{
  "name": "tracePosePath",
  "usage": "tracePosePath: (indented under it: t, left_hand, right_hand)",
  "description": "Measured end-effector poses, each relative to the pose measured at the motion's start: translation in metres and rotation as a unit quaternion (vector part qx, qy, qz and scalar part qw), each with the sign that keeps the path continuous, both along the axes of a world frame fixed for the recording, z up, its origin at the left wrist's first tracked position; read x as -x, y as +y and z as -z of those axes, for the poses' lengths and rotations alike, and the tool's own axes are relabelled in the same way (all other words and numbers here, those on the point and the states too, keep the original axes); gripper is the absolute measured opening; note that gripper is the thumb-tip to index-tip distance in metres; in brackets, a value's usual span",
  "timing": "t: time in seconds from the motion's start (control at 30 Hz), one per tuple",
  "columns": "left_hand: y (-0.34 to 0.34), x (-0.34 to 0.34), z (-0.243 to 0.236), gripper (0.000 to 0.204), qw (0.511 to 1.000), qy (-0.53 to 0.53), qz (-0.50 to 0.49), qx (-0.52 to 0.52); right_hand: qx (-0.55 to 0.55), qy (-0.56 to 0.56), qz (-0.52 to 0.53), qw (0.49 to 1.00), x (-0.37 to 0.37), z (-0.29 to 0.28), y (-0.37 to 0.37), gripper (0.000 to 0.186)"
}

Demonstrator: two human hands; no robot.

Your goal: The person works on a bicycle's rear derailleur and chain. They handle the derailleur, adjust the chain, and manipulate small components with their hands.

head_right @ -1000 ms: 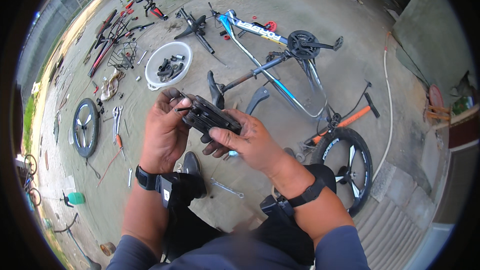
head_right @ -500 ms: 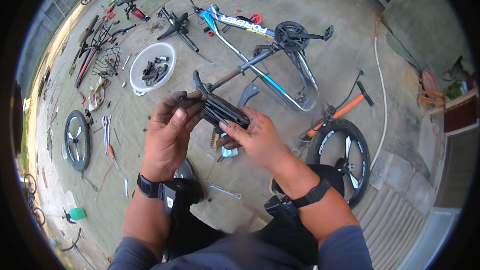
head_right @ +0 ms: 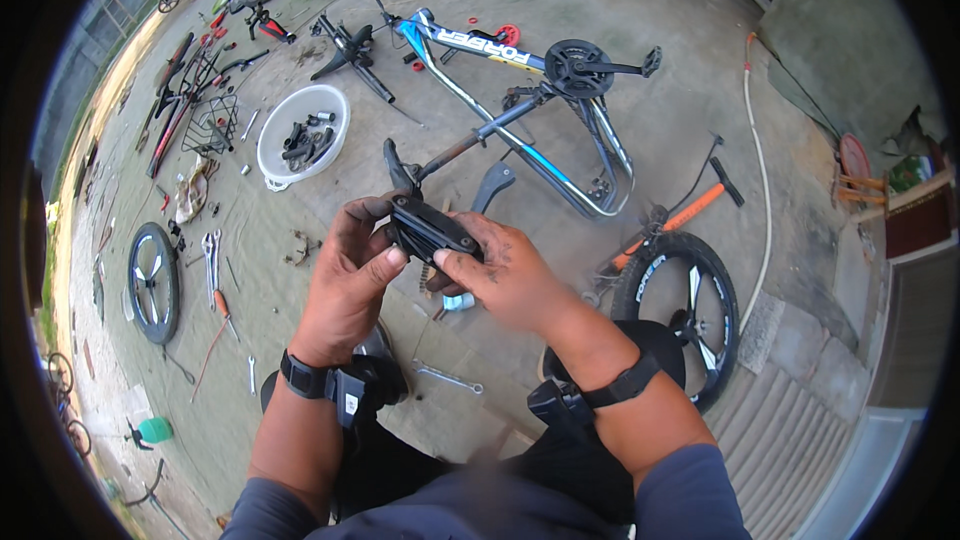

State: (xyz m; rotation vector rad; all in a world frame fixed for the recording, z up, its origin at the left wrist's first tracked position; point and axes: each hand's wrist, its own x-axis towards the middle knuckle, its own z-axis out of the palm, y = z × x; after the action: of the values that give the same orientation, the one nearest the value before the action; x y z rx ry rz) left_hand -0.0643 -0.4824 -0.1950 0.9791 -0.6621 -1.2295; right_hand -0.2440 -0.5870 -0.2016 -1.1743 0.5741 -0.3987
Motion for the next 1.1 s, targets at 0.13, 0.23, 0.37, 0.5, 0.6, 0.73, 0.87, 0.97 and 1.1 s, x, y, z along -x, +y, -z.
tracePosePath:
  t: [0.13, 0.23, 0.37, 0.5, 0.6, 0.73, 0.87, 0.97, 1.1]
  left_hand:
    - [0.001, 0.002, -0.007, 0.068, 1.0, -0.005, 0.007, 0.001]
    - [-0.001, 0.007, -0.004, 0.075, 0.987, -0.162, -0.003, -0.012]
    - [-0.007, 0.01, -0.002, 0.074, 0.946, -0.318, -0.029, -0.053]
    - [-0.008, 0.006, 0.007, 0.067, 0.91, -0.403, -0.078, -0.056]
    - [-0.006, 0.006, 0.005, 0.067, 0.898, -0.425, -0.09, -0.068]
    - [-0.004, 0.013, -0.004, 0.068, 0.879, -0.457, -0.101, -0.089]
    - [-0.004, 0.015, -0.005, 0.067, 0.871, -0.472, -0.123, -0.058]
    - [0.0, 0.009, 0.001, 0.062, 0.887, -0.438, -0.142, -0.023]
    - [0.002, -0.004, 0.0, 0.054, 0.963, -0.246, -0.104, -0.031]
  right_hand:
    - [-0.019, 0.006, -0.002, 1.0, 0.001, -0.006, 0.0, 0.045]
    - [0.016, -0.005, -0.003, 1.0, 0.001, 0.001, 0.004, 0.047]
    - [0.071, -0.034, -0.008, 0.997, 0.002, 0.013, 0.007, 0.052]
    - [0.202, 0.003, 0.008, 0.979, -0.001, 0.023, 0.008, 0.054]
    - [0.263, 0.041, 0.001, 0.964, -0.002, 0.019, 0.006, 0.054]
    - [0.278, 0.052, -0.011, 0.959, -0.004, 0.015, 0.008, 0.053]
    - [0.268, 0.085, -0.037, 0.959, -0.003, 0.002, 0.009, 0.051]
    - [0.268, 0.059, 0.014, 0.962, -0.008, 0.003, 0.013, 0.043]
    - [0.092, 0.021, 0.018, 0.995, 0.0, 0.012, 0.005, 0.042]
